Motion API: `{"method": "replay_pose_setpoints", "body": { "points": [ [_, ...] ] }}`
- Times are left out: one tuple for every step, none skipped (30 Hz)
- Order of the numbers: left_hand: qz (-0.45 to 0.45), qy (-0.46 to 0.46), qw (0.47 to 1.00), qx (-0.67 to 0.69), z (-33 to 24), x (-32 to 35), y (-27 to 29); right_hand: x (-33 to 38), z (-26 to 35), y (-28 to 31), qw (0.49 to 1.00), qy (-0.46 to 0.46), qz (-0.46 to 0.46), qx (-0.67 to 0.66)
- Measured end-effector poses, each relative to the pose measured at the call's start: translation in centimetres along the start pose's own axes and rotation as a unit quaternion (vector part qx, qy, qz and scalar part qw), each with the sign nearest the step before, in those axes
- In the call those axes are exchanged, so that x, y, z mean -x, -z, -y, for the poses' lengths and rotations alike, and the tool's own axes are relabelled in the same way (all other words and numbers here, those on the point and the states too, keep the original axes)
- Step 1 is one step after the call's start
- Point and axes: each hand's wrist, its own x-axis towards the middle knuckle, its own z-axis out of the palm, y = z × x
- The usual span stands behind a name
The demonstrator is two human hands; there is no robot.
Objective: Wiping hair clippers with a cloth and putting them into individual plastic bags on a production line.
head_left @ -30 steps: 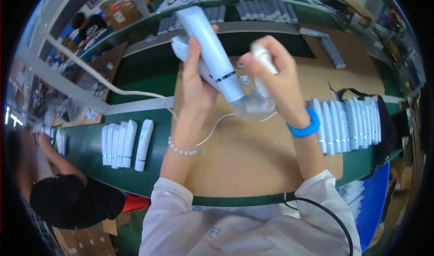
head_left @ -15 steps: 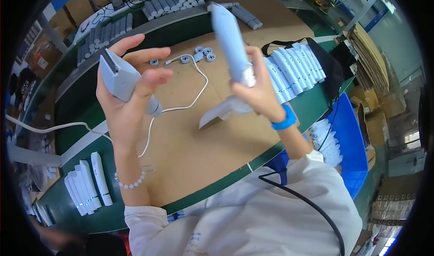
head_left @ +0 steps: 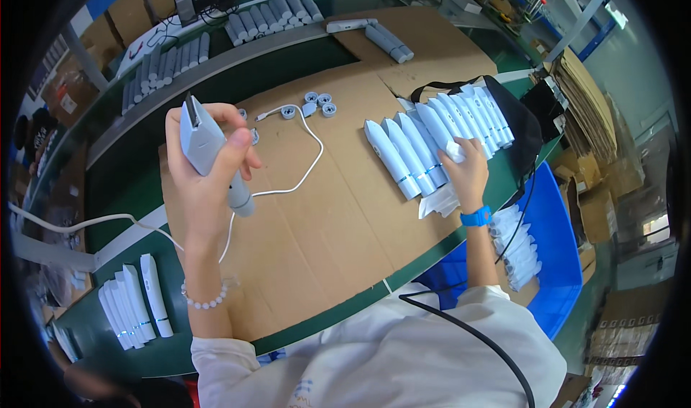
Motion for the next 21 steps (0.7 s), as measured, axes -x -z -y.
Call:
{"method": "replay_pose_setpoints", "body": {
  "points": [
    [0.001,0.0,1.0,-0.001,0.1,-0.1,0.2,0.1,0.2,-0.2,1.0,0.005,-0.027,-0.007],
    [0.017,-0.007,1.0,-0.007,0.3,-0.2,0.5,0.3,0.4,-0.3,1.0,0.004,-0.027,-0.008],
    [0.032,-0.015,0.999,-0.011,0.4,-0.3,0.6,0.4,0.7,-0.4,0.999,-0.011,-0.047,0.02],
    [0.031,-0.016,0.999,-0.012,0.5,-0.3,0.6,0.5,0.9,-0.3,0.996,-0.026,-0.066,0.047],
    [0.039,-0.005,0.999,0.019,0.6,-0.2,0.6,0.6,1.1,-0.1,0.996,-0.024,-0.067,0.046],
    [0.044,0.007,0.998,0.049,0.6,-0.1,0.6,0.8,1.3,0.0,0.995,-0.04,-0.06,0.071],
    [0.04,0.006,0.998,0.047,0.5,0.0,0.6,0.7,1.6,0.2,0.993,-0.056,-0.053,0.094],
    [0.038,0.014,0.998,0.037,0.4,0.0,0.5,0.4,1.9,0.7,0.993,-0.052,-0.052,0.092],
    [0.034,0.021,0.999,0.024,0.0,0.0,0.7,-0.2,2.5,1.5,0.99,-0.029,-0.099,0.092],
    [0.029,0.022,0.999,0.021,0.5,-0.1,0.9,-0.7,2.9,2.1,0.985,-0.007,-0.144,0.096],
    [0.01,0.022,0.999,0.038,1.2,-0.3,1.2,-1.6,3.5,2.9,0.978,0.018,-0.195,0.066],
    [-0.008,0.023,0.998,0.058,1.7,-0.6,1.1,-2.8,4.1,4.1,0.967,0.044,-0.246,0.039],
    [-0.038,0.048,0.996,0.065,0.6,-0.5,1.7,-4.0,5.9,4.9,0.963,0.071,-0.256,-0.047],
    [-0.063,0.073,0.99,0.106,0.3,-0.5,2.0,-5.0,7.5,5.9,0.952,0.098,-0.262,-0.126],
    [-0.043,0.079,0.988,0.124,0.5,-0.7,2.2,-5.7,8.9,7.1,0.934,0.09,-0.268,-0.217],
    [-0.028,0.082,0.987,0.134,0.2,-0.7,2.8,-6.3,10.7,7.8,0.907,0.079,-0.267,-0.316],
    [-0.024,0.08,0.985,0.154,0.2,-0.9,3.2,-6.2,12.2,8.4,0.87,0.123,-0.195,-0.437],
    [-0.007,0.077,0.979,0.187,0.2,-1.3,2.6,-5.8,13.1,10.0,0.819,0.166,-0.13,-0.533],
    [-0.007,0.094,0.977,0.192,0.0,-1.3,2.7,-5.2,15.1,9.8,0.801,0.184,-0.099,-0.561],
    [0.003,0.098,0.973,0.207,-0.3,-1.3,2.7,-4.6,16.8,9.0,0.792,0.188,-0.09,-0.574],
    [0.013,0.097,0.969,0.227,0.0,-1.4,2.5,-4.1,18.2,8.2,0.779,0.248,-0.057,-0.574]
  ]
}}
